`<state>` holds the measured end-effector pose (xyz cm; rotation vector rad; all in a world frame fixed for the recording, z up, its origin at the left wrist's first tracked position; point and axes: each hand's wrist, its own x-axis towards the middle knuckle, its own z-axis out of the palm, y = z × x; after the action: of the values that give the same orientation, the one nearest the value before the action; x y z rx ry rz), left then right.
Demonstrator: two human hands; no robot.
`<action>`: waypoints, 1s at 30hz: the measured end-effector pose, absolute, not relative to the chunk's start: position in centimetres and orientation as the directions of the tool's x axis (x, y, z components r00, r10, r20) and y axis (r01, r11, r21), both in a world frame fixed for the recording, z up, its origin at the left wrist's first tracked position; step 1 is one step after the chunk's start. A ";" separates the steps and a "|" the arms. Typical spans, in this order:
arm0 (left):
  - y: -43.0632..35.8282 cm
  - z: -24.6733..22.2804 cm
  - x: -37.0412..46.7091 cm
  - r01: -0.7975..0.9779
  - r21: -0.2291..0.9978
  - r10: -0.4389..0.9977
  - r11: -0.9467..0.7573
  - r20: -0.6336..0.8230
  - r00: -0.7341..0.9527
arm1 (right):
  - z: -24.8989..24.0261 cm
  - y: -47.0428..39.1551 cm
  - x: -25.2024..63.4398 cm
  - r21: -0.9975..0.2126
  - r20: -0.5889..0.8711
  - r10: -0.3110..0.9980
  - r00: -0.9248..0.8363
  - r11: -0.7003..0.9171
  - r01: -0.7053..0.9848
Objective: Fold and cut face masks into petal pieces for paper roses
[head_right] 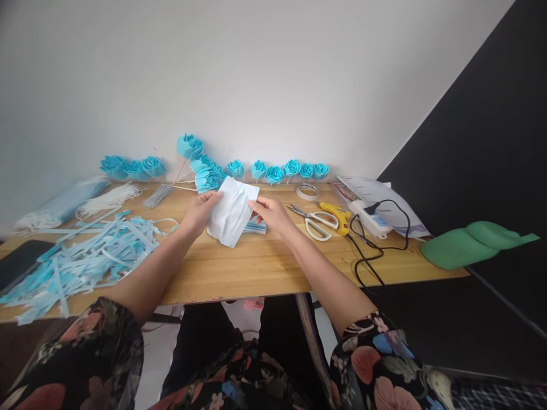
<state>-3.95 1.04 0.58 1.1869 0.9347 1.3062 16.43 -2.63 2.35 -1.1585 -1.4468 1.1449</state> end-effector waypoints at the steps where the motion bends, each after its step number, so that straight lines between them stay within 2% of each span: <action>1: 0.9 0.7 -3.9 -0.192 0.977 0.985 -0.096 0.121 0.121 | 2.5 -2.6 16.4 -0.985 0.095 0.988 -0.125 0.111 0.129; 9: 0.1 0.9 -3.7 -0.231 0.965 0.861 0.124 0.011 0.509 | 3.2 -2.7 16.3 -0.984 0.143 0.983 -0.120 0.154 0.090; 14: -0.5 1.0 -4.0 -0.044 0.990 0.805 0.135 -0.083 0.588 | 3.5 -2.3 16.8 -0.978 0.187 0.982 -0.010 0.188 0.089; 17: -0.6 1.1 -4.0 -0.014 0.991 0.825 0.132 -0.102 0.556 | 3.8 -2.5 17.0 -0.979 0.186 0.982 0.030 0.183 0.087; 23: -0.1 0.7 -3.5 -0.253 0.966 0.932 0.051 0.045 0.359 | 3.7 -3.0 16.5 -0.976 0.161 0.964 -0.213 0.188 0.112; 30: 0.8 0.2 -3.4 -0.301 0.952 0.986 -0.052 0.097 0.136 | 3.2 -1.1 16.2 -0.952 0.232 0.969 -0.081 0.244 0.186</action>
<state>-3.45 0.80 0.23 1.1053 0.8416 1.2802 16.21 -1.06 3.17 -1.1359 -1.4989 0.9692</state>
